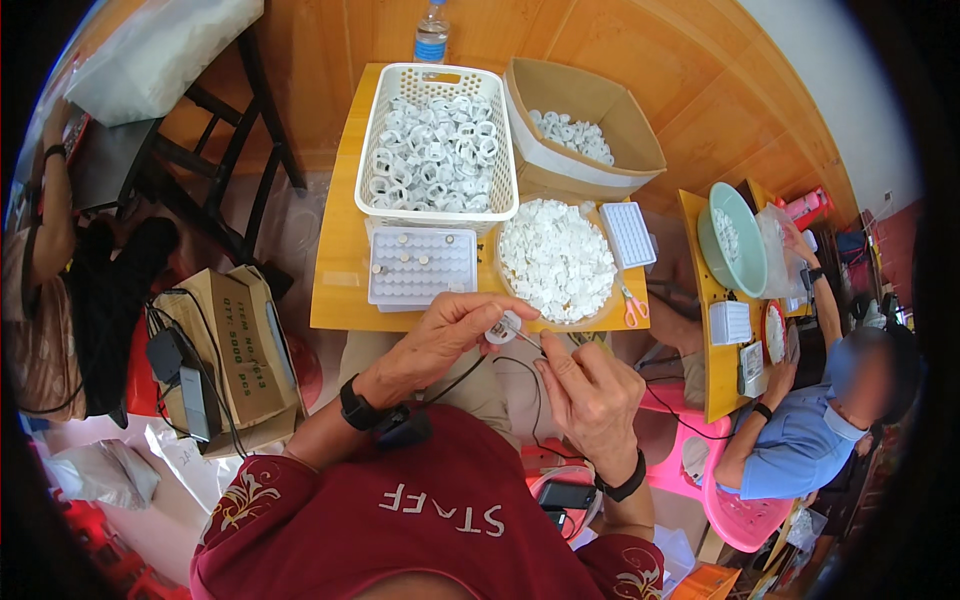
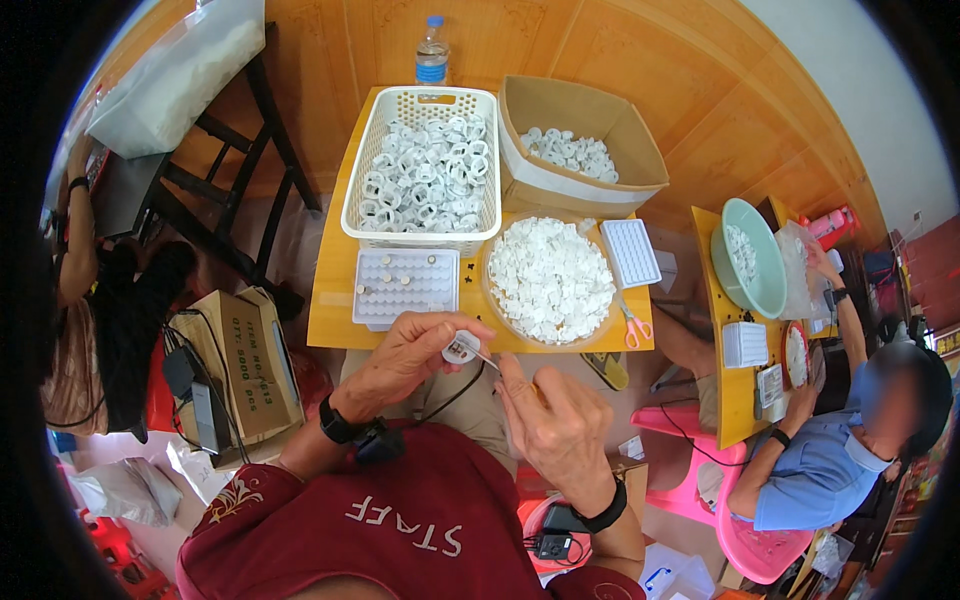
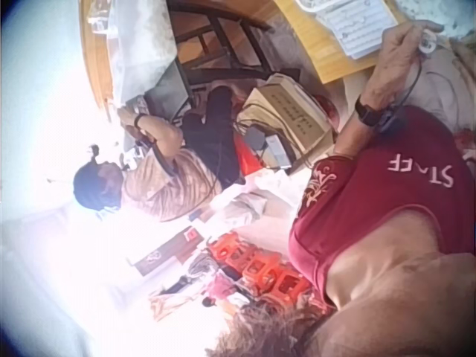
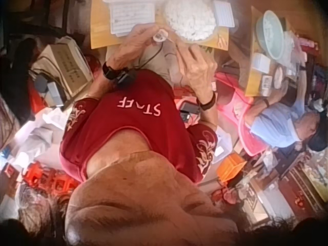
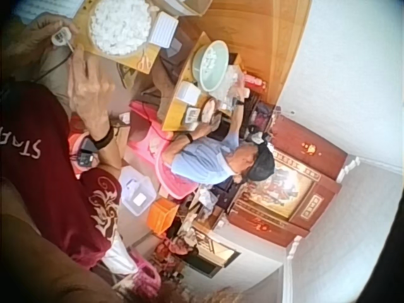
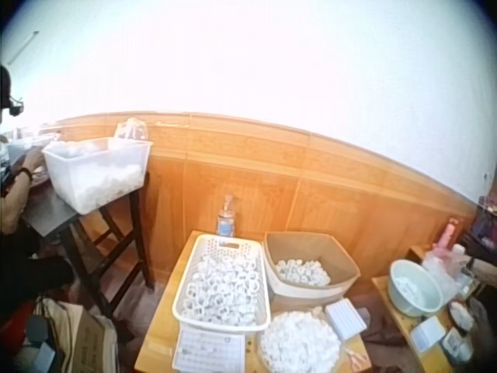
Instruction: Assembling small white plastic components by manually pressing them together and organizing them into a tray.
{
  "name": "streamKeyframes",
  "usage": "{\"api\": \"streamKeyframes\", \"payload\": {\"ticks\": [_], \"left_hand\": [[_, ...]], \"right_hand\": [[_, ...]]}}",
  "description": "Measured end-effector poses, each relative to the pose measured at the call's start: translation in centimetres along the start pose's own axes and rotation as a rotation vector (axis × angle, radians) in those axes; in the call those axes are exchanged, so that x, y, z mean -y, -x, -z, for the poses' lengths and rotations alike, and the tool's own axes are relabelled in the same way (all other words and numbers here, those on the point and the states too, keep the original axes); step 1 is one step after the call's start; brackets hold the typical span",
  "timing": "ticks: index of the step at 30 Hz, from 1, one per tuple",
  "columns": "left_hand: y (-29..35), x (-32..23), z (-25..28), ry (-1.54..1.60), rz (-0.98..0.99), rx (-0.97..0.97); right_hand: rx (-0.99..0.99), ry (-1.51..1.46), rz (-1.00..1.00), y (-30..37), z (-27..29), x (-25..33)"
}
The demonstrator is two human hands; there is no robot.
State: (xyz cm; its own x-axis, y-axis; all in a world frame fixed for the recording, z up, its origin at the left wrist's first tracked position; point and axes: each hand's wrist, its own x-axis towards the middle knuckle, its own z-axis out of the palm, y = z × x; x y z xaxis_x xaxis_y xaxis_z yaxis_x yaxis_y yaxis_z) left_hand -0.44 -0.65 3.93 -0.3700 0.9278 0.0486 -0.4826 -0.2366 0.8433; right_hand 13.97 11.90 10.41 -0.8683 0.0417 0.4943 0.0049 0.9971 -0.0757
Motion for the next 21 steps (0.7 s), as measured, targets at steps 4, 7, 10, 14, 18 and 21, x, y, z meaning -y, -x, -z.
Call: {"api": "streamKeyframes", "payload": {"ticks": [4, 7, 10, 14, 18, 21], "left_hand": [[0.0, -0.1, 0.0, -0.027, -0.003, -0.034], [-0.1, 0.0, -0.2, 0.005, 0.002, -0.056], [-0.1, 0.2, -0.2, 0.029, 0.008, -0.089], [-0.2, 0.4, -0.4, 0.059, -0.002, -0.124], [-0.2, 0.5, -0.4, 0.064, -0.001, -0.137], [-0.2, 0.6, -0.3, 0.081, -0.003, -0.143]], "right_hand": [[-0.011, 0.014, -0.008, 0.4, -0.7, 0.1], [-0.031, 0.000, -0.048, 0.7, -1.4, 0.3], [-0.056, -0.022, -0.087, 1.0, -2.0, 0.6], [-0.074, -0.066, -0.167, 1.2, -2.5, 1.0], [-0.116, -0.100, -0.220, 1.3, -3.1, 1.3], [-0.103, -0.103, -0.251, 1.4, -3.2, 1.6]]}}
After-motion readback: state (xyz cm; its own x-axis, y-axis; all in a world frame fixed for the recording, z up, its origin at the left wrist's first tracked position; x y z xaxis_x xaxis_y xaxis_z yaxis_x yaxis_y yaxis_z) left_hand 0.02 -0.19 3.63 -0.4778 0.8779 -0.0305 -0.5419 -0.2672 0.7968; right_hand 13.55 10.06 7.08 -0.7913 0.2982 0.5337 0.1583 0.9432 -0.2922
